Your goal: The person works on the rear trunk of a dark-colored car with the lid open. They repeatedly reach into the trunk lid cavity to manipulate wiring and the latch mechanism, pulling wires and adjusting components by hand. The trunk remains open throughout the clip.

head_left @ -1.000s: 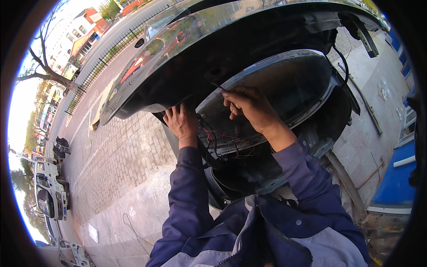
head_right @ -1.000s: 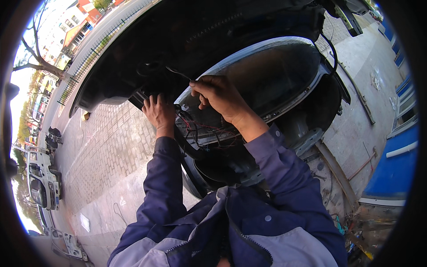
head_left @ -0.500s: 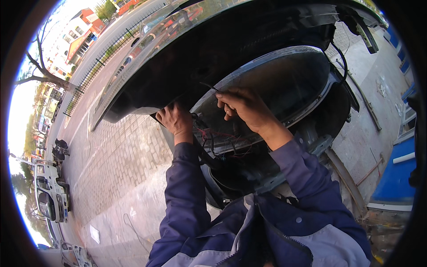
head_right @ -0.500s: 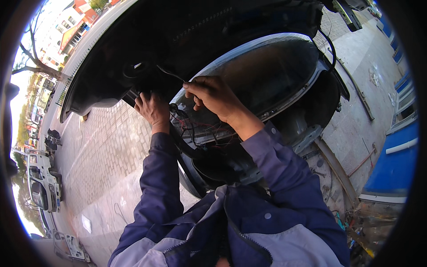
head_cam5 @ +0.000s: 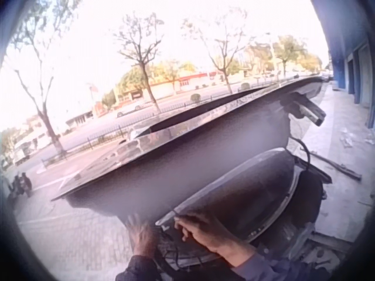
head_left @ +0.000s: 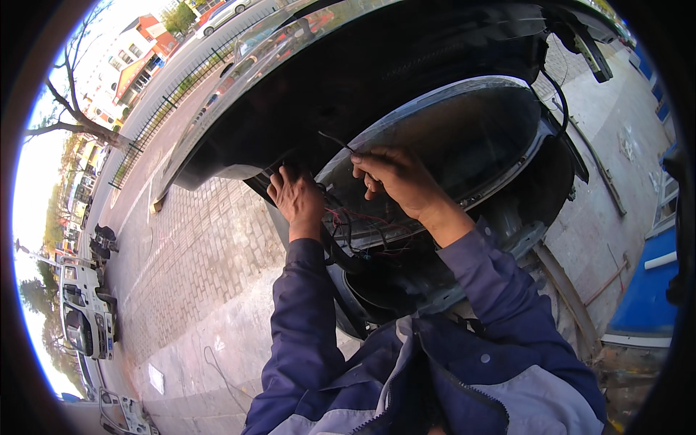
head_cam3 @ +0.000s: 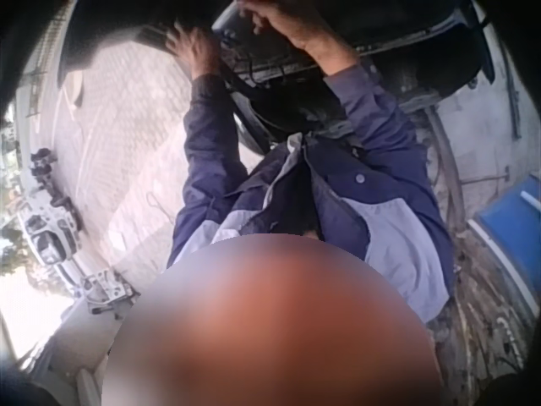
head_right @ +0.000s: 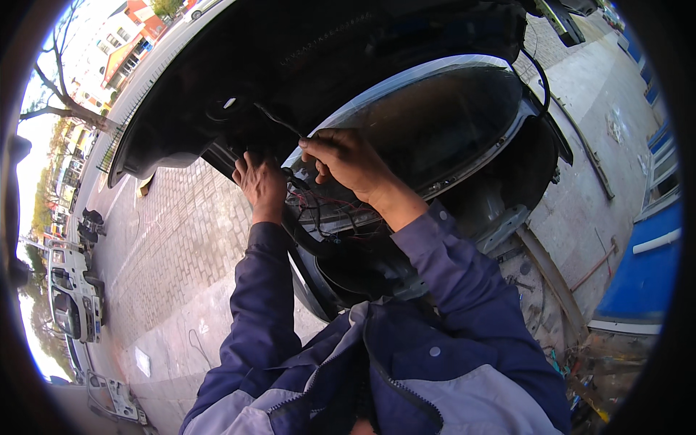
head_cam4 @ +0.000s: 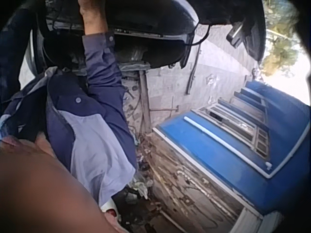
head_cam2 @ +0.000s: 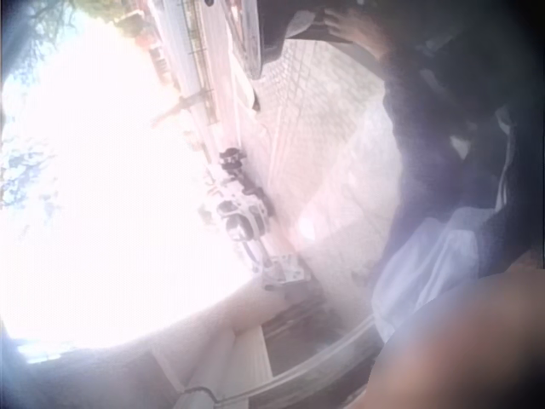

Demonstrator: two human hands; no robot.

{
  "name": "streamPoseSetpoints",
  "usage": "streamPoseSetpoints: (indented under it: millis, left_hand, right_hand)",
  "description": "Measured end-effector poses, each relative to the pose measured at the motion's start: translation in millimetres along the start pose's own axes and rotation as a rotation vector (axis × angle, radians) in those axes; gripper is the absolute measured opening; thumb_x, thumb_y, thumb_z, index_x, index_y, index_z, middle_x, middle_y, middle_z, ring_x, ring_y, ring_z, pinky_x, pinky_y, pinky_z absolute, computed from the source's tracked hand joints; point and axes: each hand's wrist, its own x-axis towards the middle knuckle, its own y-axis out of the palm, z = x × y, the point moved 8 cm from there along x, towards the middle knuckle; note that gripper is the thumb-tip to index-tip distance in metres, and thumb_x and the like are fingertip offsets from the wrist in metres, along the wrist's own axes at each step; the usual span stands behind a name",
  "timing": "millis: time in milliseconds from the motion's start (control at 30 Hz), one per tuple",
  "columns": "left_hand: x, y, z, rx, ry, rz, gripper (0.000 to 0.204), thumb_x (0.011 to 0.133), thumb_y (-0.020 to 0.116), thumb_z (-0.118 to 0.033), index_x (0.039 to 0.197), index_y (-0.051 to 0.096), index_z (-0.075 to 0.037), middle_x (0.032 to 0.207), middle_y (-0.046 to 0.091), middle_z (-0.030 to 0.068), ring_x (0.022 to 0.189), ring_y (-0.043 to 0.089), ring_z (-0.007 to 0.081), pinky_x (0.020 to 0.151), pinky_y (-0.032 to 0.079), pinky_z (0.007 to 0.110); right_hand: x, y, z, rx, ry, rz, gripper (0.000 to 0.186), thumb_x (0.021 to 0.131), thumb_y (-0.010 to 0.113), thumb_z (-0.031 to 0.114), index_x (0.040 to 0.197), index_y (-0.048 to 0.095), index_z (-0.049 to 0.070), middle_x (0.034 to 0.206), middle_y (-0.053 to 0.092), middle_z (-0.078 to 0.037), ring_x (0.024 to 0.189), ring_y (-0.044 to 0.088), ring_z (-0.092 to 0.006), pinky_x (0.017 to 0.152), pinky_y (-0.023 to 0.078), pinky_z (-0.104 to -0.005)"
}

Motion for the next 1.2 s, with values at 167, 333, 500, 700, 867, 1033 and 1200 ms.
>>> streamPoseSetpoints:
  millis: [167, 333, 500, 700, 867, 1033, 1200]
  left_hand:
    - [1.4, 4.0, -4.3, -0.02, 0.011, -0.012, 0.036, 0.092, 0.067, -0.017, 0.127, 0.074, -0.012, 0.126, 0.063, 0.0135, 0.121, 0.055, 0.0374, 0.103, 0.042, 0.051]
    - [-19.6, -12.8, -4.5, -0.161, 0.098, -0.2, 0.034, 0.094, 0.07, -0.016, 0.128, 0.073, -0.011, 0.124, 0.065, 0.0157, 0.114, 0.06, 0.0389, 0.101, 0.046, 0.051]
    - [-16.1, -46.0, 4.1, -0.276, 0.079, -0.438, 0.033, 0.094, 0.075, -0.016, 0.126, 0.071, -0.01, 0.121, 0.07, 0.0143, 0.113, 0.065, 0.037, 0.095, 0.053, 0.046]
    - [1.3, -33.1, 5.7, -0.161, 0.237, -0.192, 0.014, 0.092, 0.073, -0.015, 0.105, 0.078, -0.013, 0.098, 0.07, 0.0082, 0.096, 0.064, 0.0326, 0.085, 0.054, 0.047]
    - [-10.1, -4.2, 18.6, -0.173, 0.148, -0.106, 0.01, 0.093, 0.072, -0.016, 0.101, 0.076, -0.011, 0.098, 0.068, 0.0115, 0.093, 0.067, 0.0342, 0.078, 0.057, 0.047]
    - [-7.6, 8.8, 20.8, -0.088, 0.146, -0.074, 0.009, 0.093, 0.072, -0.018, 0.096, 0.073, -0.01, 0.097, 0.067, 0.0134, 0.093, 0.068, 0.0354, 0.077, 0.058, 0.049]
    - [-2.7, 12.2, 20.6, -0.075, 0.196, -0.036, 0.008, 0.089, 0.072, -0.016, 0.09, 0.072, -0.008, 0.097, 0.067, 0.0151, 0.092, 0.069, 0.0368, 0.077, 0.058, 0.049]
  right_hand:
    - [-1.9, 0.8, 4.0, 0.006, -0.025, 0.013, 0.032, 0.105, 0.071, 0.03, 0.091, 0.076, 0.002, 0.072, 0.066, 0.0, 0.062, 0.062, -0.0063, 0.059, 0.056, -0.0256]
    - [0.3, -4.3, 1.3, 0.007, -0.027, 0.008, 0.032, 0.106, 0.071, 0.031, 0.094, 0.076, 0.001, 0.074, 0.068, -0.001, 0.063, 0.062, -0.0071, 0.059, 0.056, -0.0257]
    - [2.3, -2.3, -10.6, 0.025, -0.006, 0.014, 0.033, 0.106, 0.071, 0.032, 0.095, 0.077, 0.001, 0.081, 0.071, -0.002, 0.063, 0.063, -0.0075, 0.06, 0.056, -0.0263]
    - [3.8, -1.5, -12.1, 0.013, -0.044, 0.03, 0.033, 0.106, 0.07, 0.032, 0.097, 0.077, 0.001, 0.084, 0.072, -0.003, 0.063, 0.063, -0.0079, 0.06, 0.056, -0.0268]
    - [4.9, -4.3, -17.3, 0.025, -0.018, 0.019, 0.033, 0.105, 0.07, 0.031, 0.094, 0.077, 0.001, 0.081, 0.071, -0.003, 0.064, 0.063, -0.0075, 0.06, 0.056, -0.0266]
    - [5.5, -1.0, -18.1, 0.001, -0.015, 0.07, 0.023, 0.104, 0.07, 0.025, 0.099, 0.077, 0.004, 0.088, 0.071, -0.002, 0.071, 0.064, -0.0082, 0.062, 0.058, -0.0278]
    - [2.8, -4.0, -18.8, 0.063, -0.018, 0.014, 0.03, 0.105, 0.071, 0.027, 0.093, 0.077, 0.001, 0.082, 0.073, -0.005, 0.063, 0.064, -0.009, 0.06, 0.055, -0.0261]
